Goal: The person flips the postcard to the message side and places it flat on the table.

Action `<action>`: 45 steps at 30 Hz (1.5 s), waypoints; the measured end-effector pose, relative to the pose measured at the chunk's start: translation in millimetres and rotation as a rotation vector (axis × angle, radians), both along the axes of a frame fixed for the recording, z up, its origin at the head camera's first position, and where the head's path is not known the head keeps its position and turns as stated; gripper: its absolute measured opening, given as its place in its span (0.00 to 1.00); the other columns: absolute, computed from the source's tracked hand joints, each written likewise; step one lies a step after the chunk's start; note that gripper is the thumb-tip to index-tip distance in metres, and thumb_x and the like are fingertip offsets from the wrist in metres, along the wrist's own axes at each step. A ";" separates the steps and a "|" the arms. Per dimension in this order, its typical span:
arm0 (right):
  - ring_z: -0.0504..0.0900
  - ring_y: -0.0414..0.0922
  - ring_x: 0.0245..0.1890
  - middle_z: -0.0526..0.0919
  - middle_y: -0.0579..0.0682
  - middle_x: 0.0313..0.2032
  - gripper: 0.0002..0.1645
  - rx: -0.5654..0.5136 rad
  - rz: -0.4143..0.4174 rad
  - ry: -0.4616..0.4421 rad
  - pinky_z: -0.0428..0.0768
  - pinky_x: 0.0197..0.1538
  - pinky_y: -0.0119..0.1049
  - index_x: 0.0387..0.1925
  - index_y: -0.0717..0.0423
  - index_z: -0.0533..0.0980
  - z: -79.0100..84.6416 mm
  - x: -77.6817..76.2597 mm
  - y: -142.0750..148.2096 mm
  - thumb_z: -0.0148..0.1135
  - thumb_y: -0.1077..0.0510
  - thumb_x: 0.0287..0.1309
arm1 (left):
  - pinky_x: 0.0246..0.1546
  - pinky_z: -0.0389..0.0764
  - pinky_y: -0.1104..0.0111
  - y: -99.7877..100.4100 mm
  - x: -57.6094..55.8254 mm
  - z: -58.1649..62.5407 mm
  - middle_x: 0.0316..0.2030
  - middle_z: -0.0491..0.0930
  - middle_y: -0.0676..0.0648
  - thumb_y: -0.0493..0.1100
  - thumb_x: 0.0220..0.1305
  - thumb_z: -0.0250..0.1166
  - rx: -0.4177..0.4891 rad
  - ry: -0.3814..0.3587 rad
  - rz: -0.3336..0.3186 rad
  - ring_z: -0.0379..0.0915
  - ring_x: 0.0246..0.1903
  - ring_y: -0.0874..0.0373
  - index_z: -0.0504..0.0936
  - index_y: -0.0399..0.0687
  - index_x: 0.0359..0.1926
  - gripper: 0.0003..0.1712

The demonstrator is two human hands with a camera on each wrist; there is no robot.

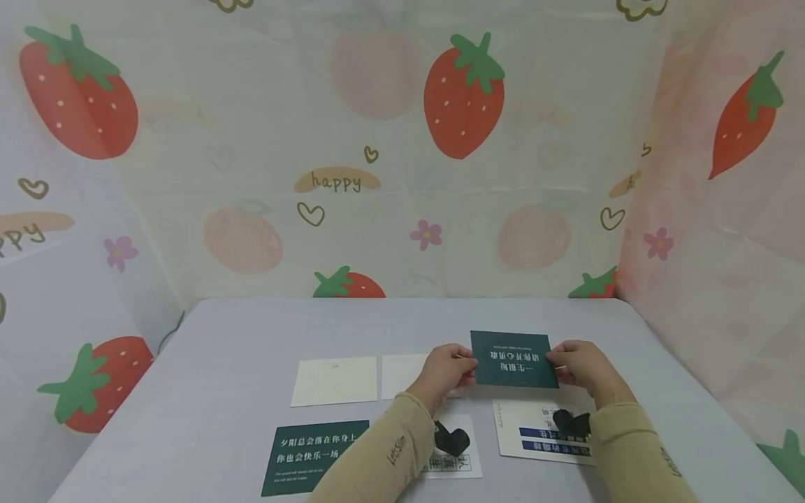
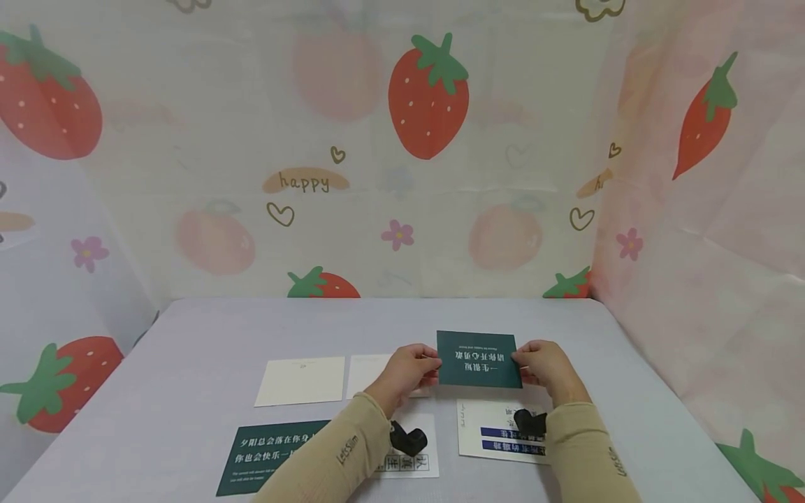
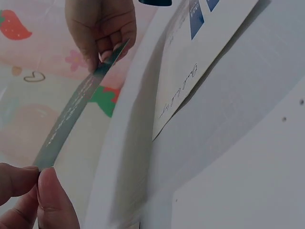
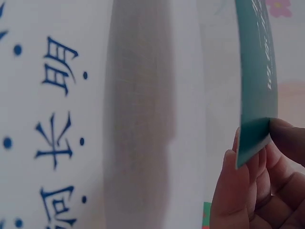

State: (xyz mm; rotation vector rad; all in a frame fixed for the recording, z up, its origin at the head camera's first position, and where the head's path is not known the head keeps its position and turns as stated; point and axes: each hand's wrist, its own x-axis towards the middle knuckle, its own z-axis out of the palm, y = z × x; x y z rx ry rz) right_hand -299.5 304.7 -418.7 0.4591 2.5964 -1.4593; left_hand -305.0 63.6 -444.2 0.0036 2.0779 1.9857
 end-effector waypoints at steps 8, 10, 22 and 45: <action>0.76 0.44 0.28 0.78 0.54 0.32 0.10 -0.011 -0.011 0.002 0.77 0.28 0.31 0.40 0.65 0.72 0.5 -4.3 1.0 0.54 0.61 0.61 | 0.28 0.80 0.71 -0.6 -1.8 -0.1 0.29 0.77 0.47 0.37 0.58 0.61 -0.009 0.007 -0.009 0.75 0.27 0.59 0.78 0.44 0.34 0.03; 0.76 0.44 0.29 0.78 0.55 0.34 0.10 -0.007 -0.011 0.004 0.78 0.28 0.31 0.42 0.65 0.71 0.0 -4.7 1.1 0.53 0.62 0.61 | 0.27 0.80 0.71 -0.7 -1.8 -0.1 0.30 0.77 0.47 0.37 0.59 0.61 -0.013 0.006 -0.013 0.75 0.28 0.59 0.77 0.44 0.36 0.03; 0.79 0.46 0.28 0.77 0.60 0.38 0.10 -0.004 0.015 0.032 0.80 0.30 0.35 0.41 0.65 0.70 7.1 2.7 0.2 0.52 0.62 0.61 | 0.26 0.80 0.71 -1.6 -0.6 1.1 0.30 0.76 0.48 0.39 0.61 0.59 -0.063 0.011 -0.013 0.75 0.28 0.59 0.78 0.44 0.35 0.03; 0.76 0.44 0.28 0.77 0.52 0.28 0.05 -0.014 0.055 0.081 0.80 0.33 0.33 0.33 0.65 0.72 8.9 2.3 7.7 0.55 0.64 0.58 | 0.29 0.80 0.71 -4.8 -3.5 4.3 0.26 0.79 0.49 0.37 0.56 0.63 -0.063 0.035 -0.008 0.75 0.25 0.61 0.81 0.43 0.30 0.02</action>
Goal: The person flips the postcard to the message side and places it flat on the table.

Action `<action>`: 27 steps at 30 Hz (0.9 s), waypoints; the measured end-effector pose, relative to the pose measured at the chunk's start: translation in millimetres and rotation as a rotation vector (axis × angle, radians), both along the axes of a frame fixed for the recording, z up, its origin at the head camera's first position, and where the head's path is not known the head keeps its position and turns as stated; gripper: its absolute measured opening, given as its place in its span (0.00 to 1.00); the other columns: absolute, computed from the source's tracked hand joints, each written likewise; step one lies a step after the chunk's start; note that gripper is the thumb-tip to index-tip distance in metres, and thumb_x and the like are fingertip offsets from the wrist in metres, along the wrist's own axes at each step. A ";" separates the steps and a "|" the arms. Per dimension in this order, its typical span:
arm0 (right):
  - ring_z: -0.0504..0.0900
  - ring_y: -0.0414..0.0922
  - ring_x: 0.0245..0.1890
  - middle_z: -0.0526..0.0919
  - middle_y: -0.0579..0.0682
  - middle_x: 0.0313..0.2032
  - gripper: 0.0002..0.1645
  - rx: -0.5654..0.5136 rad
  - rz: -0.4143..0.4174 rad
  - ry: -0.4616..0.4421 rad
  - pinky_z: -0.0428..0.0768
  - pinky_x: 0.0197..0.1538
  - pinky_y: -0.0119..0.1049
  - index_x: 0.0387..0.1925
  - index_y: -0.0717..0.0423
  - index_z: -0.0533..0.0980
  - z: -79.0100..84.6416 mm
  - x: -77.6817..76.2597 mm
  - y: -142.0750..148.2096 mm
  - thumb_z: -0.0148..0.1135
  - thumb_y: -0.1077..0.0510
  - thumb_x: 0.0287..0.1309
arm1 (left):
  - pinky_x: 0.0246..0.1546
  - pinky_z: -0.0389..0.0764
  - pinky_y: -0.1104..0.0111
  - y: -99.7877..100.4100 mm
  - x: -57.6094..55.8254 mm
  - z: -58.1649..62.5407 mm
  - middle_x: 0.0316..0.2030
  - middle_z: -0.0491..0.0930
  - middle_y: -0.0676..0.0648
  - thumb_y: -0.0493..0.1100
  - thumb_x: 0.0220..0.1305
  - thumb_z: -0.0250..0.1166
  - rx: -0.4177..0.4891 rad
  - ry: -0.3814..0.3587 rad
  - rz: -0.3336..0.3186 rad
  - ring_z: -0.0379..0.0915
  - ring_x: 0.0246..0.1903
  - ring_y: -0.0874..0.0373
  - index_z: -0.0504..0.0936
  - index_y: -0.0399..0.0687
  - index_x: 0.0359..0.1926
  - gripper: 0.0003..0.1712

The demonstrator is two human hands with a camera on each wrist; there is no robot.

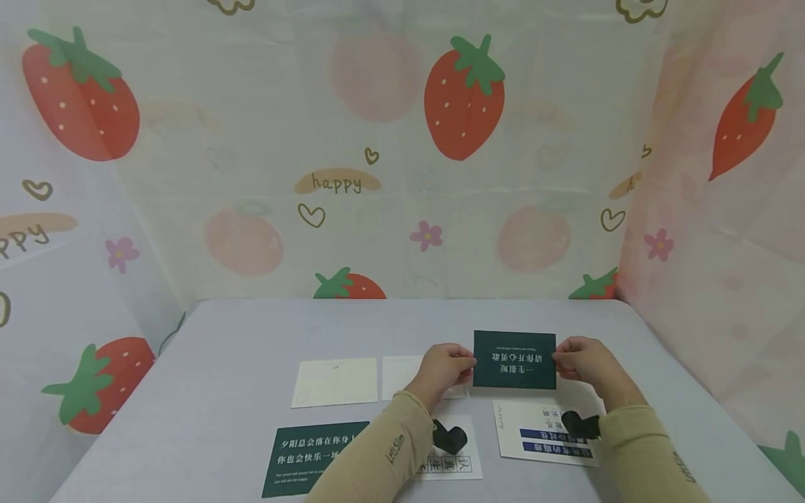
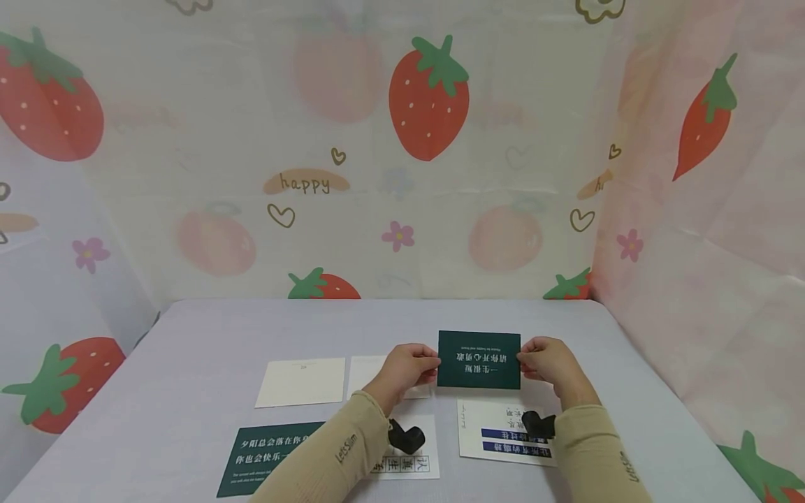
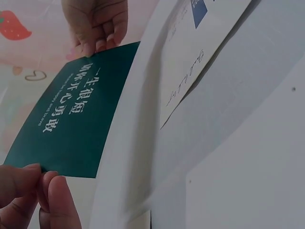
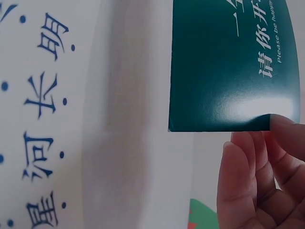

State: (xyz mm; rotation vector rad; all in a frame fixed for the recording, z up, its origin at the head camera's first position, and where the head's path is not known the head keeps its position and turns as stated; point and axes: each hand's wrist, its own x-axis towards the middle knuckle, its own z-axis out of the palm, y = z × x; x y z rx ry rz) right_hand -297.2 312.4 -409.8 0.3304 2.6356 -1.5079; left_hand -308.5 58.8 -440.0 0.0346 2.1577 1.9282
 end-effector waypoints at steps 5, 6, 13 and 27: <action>0.76 0.44 0.28 0.77 0.52 0.29 0.06 0.001 -0.026 -0.007 0.81 0.33 0.35 0.32 0.63 0.73 -3.8 -4.1 4.2 0.58 0.62 0.57 | 0.28 0.80 0.72 -1.4 0.4 1.0 0.26 0.79 0.49 0.38 0.57 0.63 -0.009 -0.008 -0.010 0.75 0.25 0.61 0.82 0.44 0.30 0.03; 0.76 0.44 0.29 0.77 0.52 0.29 0.06 0.007 -0.026 -0.005 0.81 0.34 0.35 0.32 0.63 0.73 -3.9 -4.3 4.6 0.58 0.62 0.57 | 0.28 0.80 0.72 -1.7 0.4 1.2 0.26 0.79 0.49 0.38 0.57 0.63 -0.011 -0.012 -0.011 0.75 0.25 0.62 0.82 0.44 0.31 0.03; 0.76 0.43 0.27 0.77 0.51 0.27 0.07 -0.032 -0.005 0.011 0.81 0.32 0.34 0.33 0.65 0.73 0.0 -1.1 4.0 0.55 0.62 0.59 | 0.26 0.80 0.72 -3.3 0.8 0.4 0.24 0.80 0.48 0.37 0.57 0.62 0.036 -0.020 -0.024 0.77 0.22 0.62 0.83 0.41 0.32 0.05; 0.83 0.48 0.34 0.83 0.55 0.32 0.08 -0.154 0.076 0.002 0.81 0.40 0.39 0.35 0.66 0.71 0.4 2.1 6.5 0.49 0.63 0.63 | 0.29 0.81 0.72 -6.6 1.0 1.9 0.26 0.81 0.48 0.37 0.57 0.62 0.038 -0.035 -0.015 0.78 0.26 0.61 0.83 0.43 0.32 0.04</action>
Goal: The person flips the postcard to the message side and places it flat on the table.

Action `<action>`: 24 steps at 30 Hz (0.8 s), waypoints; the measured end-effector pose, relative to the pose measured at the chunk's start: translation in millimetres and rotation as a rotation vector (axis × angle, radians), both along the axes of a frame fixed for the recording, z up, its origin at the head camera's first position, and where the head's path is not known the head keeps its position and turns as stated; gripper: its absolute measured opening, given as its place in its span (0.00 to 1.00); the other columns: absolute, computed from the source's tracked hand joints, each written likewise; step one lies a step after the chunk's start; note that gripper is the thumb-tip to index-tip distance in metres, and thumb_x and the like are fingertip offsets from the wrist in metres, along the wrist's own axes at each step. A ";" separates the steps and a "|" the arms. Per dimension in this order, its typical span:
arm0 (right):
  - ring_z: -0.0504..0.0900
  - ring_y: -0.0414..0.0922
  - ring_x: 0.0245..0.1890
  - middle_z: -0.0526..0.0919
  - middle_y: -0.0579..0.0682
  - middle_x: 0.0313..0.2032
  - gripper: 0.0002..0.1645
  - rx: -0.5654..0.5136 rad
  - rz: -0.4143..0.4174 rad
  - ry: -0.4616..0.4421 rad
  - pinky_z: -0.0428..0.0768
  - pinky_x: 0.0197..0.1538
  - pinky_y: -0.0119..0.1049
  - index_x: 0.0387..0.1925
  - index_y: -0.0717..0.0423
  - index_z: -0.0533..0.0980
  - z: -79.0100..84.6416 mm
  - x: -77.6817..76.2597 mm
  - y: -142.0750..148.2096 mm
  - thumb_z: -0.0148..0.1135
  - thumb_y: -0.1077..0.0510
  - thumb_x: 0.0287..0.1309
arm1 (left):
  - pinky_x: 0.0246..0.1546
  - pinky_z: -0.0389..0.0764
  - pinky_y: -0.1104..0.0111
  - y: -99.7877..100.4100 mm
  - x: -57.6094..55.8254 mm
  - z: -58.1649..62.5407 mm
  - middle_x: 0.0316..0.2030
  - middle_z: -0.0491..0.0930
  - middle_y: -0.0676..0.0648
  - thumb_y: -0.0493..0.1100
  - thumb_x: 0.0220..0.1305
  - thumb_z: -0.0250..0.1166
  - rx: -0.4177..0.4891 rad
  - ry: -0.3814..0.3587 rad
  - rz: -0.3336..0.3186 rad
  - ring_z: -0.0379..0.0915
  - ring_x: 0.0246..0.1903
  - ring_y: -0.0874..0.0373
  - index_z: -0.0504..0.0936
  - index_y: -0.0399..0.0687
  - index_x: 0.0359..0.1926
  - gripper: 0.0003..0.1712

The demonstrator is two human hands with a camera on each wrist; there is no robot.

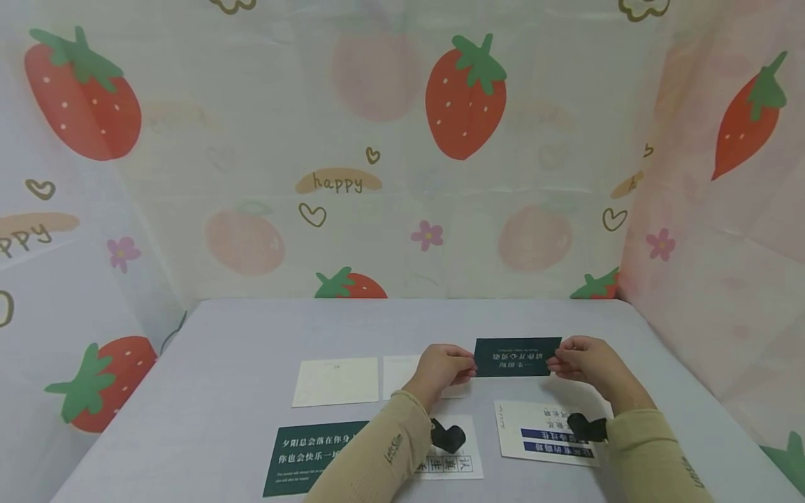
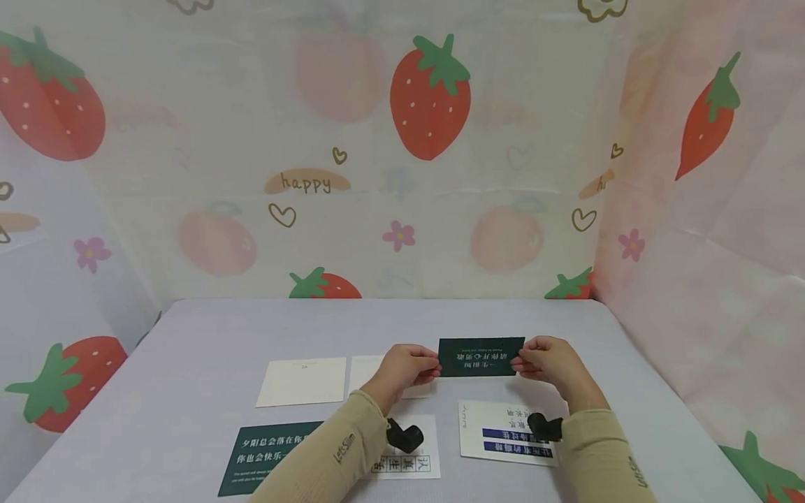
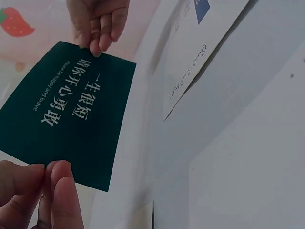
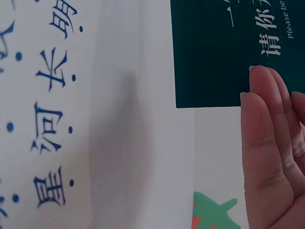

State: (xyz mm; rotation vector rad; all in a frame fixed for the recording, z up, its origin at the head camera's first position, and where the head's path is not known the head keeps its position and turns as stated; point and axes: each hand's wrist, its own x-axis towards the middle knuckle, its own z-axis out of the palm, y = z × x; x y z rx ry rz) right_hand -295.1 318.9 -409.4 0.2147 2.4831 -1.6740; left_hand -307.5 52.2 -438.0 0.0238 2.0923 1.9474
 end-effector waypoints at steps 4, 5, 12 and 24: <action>0.82 0.51 0.39 0.83 0.56 0.36 0.08 0.010 0.012 0.003 0.81 0.42 0.39 0.33 0.64 0.71 1.1 1.5 -0.4 0.50 0.61 0.63 | 0.30 0.81 0.71 -0.8 -0.4 0.7 0.26 0.81 0.48 0.36 0.57 0.62 0.002 -0.005 0.000 0.78 0.26 0.61 0.84 0.42 0.31 0.04; 0.82 0.51 0.39 0.83 0.56 0.36 0.08 0.005 0.015 0.002 0.81 0.42 0.39 0.33 0.64 0.71 1.1 1.5 -0.1 0.50 0.61 0.63 | 0.30 0.81 0.71 -1.0 -0.4 0.6 0.26 0.81 0.48 0.35 0.56 0.62 0.002 -0.002 0.000 0.78 0.26 0.61 0.84 0.42 0.31 0.04; 0.82 0.50 0.39 0.83 0.54 0.36 0.10 -0.141 0.067 -0.001 0.81 0.42 0.39 0.37 0.65 0.72 1.5 1.8 5.4 0.48 0.61 0.65 | 0.31 0.81 0.70 -1.6 -1.0 -0.9 0.27 0.82 0.49 0.33 0.55 0.62 0.008 0.031 -0.005 0.78 0.27 0.61 0.84 0.39 0.32 0.05; 0.82 0.47 0.39 0.83 0.55 0.38 0.10 -0.157 0.087 -0.019 0.80 0.44 0.39 0.37 0.65 0.73 2.4 3.5 5.3 0.53 0.60 0.61 | 0.31 0.80 0.71 -1.8 -1.7 -2.1 0.30 0.82 0.45 0.31 0.56 0.61 0.007 0.031 0.004 0.78 0.28 0.61 0.83 0.36 0.34 0.06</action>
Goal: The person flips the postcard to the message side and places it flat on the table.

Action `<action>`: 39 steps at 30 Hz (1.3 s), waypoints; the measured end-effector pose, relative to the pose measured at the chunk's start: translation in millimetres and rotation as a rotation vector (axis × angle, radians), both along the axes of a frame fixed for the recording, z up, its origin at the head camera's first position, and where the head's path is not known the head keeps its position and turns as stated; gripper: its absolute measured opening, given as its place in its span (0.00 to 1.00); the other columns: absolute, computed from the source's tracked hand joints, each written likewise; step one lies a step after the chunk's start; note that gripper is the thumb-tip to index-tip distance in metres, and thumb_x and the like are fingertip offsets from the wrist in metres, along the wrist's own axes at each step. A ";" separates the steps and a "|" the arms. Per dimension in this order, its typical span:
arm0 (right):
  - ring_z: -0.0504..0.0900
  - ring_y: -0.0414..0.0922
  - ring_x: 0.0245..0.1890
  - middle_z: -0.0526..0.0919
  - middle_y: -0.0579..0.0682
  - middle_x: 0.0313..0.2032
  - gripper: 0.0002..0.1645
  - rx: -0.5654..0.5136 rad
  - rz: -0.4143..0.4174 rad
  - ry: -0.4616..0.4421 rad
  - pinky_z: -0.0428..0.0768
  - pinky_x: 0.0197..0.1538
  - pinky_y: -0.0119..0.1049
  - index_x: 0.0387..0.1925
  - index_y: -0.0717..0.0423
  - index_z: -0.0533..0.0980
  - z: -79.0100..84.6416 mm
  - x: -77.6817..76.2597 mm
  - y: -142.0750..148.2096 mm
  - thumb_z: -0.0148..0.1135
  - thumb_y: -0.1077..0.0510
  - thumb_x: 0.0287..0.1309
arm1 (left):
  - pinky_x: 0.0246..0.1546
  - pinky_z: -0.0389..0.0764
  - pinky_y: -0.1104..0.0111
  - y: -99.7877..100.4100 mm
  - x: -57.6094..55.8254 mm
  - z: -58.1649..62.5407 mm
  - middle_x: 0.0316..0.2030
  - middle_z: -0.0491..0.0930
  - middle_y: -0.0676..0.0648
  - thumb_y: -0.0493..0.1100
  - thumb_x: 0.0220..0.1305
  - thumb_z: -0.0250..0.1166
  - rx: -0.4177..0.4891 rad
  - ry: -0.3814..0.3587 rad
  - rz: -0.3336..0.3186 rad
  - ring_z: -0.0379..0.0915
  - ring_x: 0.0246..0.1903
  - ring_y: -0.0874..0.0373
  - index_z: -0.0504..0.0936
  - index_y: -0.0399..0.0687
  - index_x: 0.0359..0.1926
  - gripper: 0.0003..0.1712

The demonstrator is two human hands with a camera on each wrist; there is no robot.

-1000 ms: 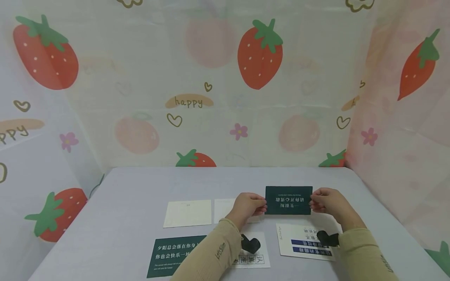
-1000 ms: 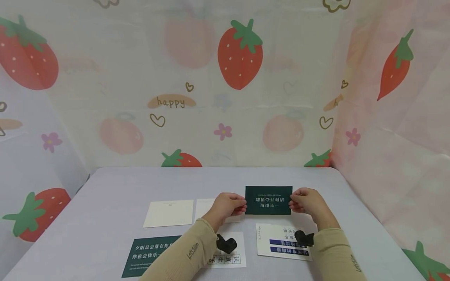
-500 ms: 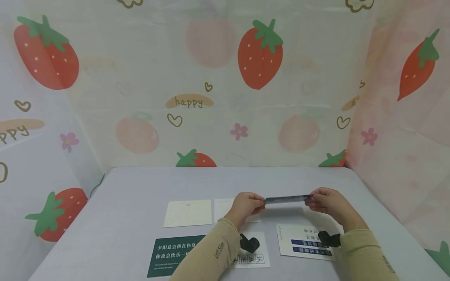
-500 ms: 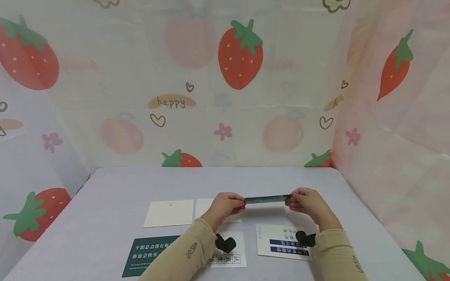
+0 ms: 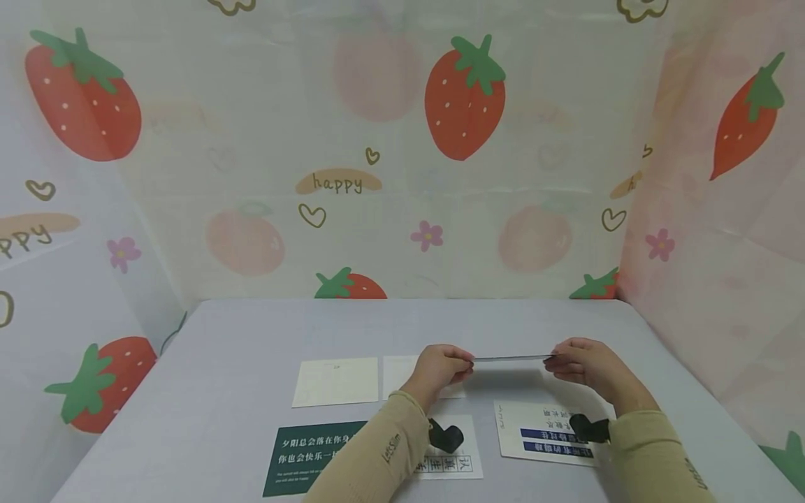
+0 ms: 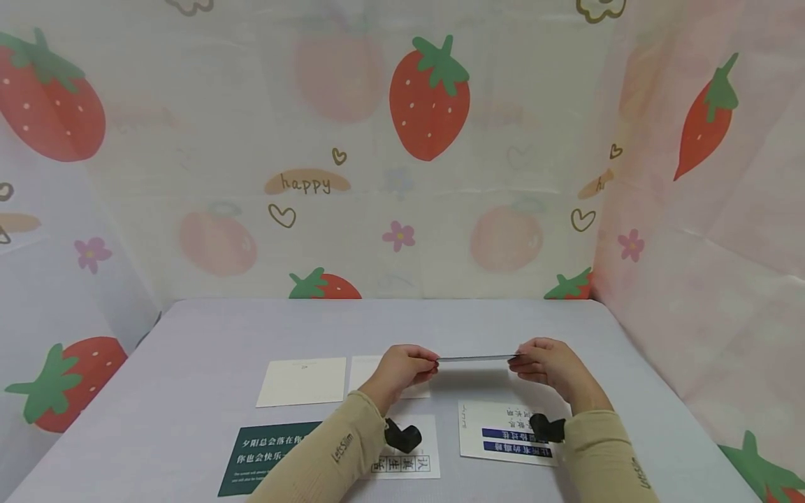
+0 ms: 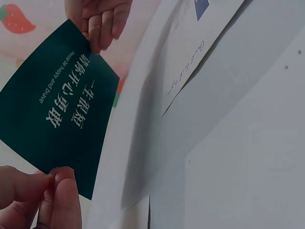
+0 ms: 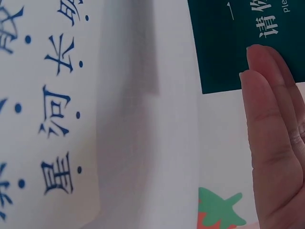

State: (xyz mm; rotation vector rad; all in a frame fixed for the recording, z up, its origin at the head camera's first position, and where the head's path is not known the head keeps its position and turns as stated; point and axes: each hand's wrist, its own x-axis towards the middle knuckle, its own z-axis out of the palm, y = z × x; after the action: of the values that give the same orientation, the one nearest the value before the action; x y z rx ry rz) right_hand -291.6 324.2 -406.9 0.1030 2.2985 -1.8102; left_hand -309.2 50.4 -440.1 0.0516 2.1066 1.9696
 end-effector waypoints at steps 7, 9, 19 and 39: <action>0.82 0.49 0.38 0.82 0.52 0.36 0.12 0.086 -0.016 0.012 0.80 0.43 0.39 0.37 0.65 0.74 -3.8 0.1 -1.4 0.56 0.58 0.60 | 0.31 0.80 0.71 -0.8 0.0 -1.0 0.27 0.82 0.48 0.34 0.57 0.60 0.007 -0.003 0.013 0.78 0.28 0.61 0.84 0.39 0.30 0.06; 0.81 0.50 0.37 0.81 0.53 0.36 0.13 0.115 -0.020 0.021 0.81 0.42 0.39 0.39 0.66 0.73 -4.7 0.7 -2.5 0.56 0.58 0.60 | 0.32 0.80 0.70 -0.3 -0.6 -2.4 0.28 0.81 0.49 0.35 0.56 0.62 0.009 -0.001 0.020 0.78 0.28 0.61 0.84 0.40 0.30 0.05; 0.81 0.44 0.32 0.80 0.54 0.35 0.11 0.162 -0.070 0.010 0.81 0.39 0.39 0.40 0.68 0.72 -9.1 1.3 -11.6 0.57 0.64 0.57 | 0.32 0.80 0.70 1.7 0.5 -5.5 0.31 0.79 0.49 0.33 0.53 0.65 -0.024 0.004 0.052 0.77 0.29 0.61 0.82 0.42 0.32 0.04; 0.78 0.45 0.30 0.79 0.54 0.34 0.08 0.248 -0.119 0.004 0.81 0.37 0.38 0.38 0.65 0.71 -11.1 -3.0 -18.7 0.55 0.63 0.58 | 0.28 0.80 0.70 4.6 0.4 -5.9 0.27 0.76 0.45 0.27 0.51 0.62 0.034 0.020 0.119 0.75 0.23 0.59 0.75 0.39 0.43 0.16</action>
State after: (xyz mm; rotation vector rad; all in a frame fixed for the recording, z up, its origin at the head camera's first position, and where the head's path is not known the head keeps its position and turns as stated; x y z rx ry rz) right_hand -294.6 305.5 -418.1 0.2802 2.5601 -1.5668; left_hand -308.8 54.9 -446.0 -0.0492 2.1338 2.0806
